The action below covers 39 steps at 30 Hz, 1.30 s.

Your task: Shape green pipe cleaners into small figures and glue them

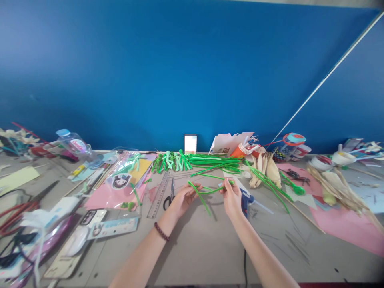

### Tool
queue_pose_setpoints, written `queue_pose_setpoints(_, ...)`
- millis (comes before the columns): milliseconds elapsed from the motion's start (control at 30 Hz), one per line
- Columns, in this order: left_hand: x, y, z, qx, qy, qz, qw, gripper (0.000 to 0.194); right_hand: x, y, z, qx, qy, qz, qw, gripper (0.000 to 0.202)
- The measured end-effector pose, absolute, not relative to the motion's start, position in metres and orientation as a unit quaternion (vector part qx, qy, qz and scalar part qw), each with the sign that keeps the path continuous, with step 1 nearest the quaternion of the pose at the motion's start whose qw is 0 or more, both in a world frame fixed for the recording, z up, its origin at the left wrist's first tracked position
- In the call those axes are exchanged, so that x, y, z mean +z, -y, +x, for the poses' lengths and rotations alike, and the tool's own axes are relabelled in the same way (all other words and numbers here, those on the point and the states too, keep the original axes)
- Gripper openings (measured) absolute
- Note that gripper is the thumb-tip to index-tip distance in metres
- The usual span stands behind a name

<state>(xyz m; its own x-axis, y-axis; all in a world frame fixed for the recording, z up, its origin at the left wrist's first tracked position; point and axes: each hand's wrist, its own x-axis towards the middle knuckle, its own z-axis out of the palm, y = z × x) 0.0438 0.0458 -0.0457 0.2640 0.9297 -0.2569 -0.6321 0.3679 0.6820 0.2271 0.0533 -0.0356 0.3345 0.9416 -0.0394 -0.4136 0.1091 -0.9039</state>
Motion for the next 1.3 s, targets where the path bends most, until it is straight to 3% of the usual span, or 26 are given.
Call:
queue_pose_setpoints(200,-0.047,-0.046,0.047,0.526,-0.299,0.241,0.759,0.014,-0.038,-0.055,0.226,0.522,0.287,-0.426,0.681,0.032)
queue_pose_setpoints(567,-0.040,-0.045,0.052,0.528,-0.313,0.279,0.739,0.017,-0.043,-0.049,0.216,0.631,0.323,-0.390,0.588,0.031)
queue_pose_setpoints(900,-0.050,-0.049,0.047,0.579,-0.316,0.185,0.728,0.021,-0.041,-0.058,0.228,0.542,0.249,-0.407,0.692,0.034)
queue_pose_setpoints(1300,-0.057,-0.053,0.042,0.583,-0.261,0.135,0.757,0.017,-0.043,-0.056,0.228,0.469,0.355,-0.442,0.678,0.033)
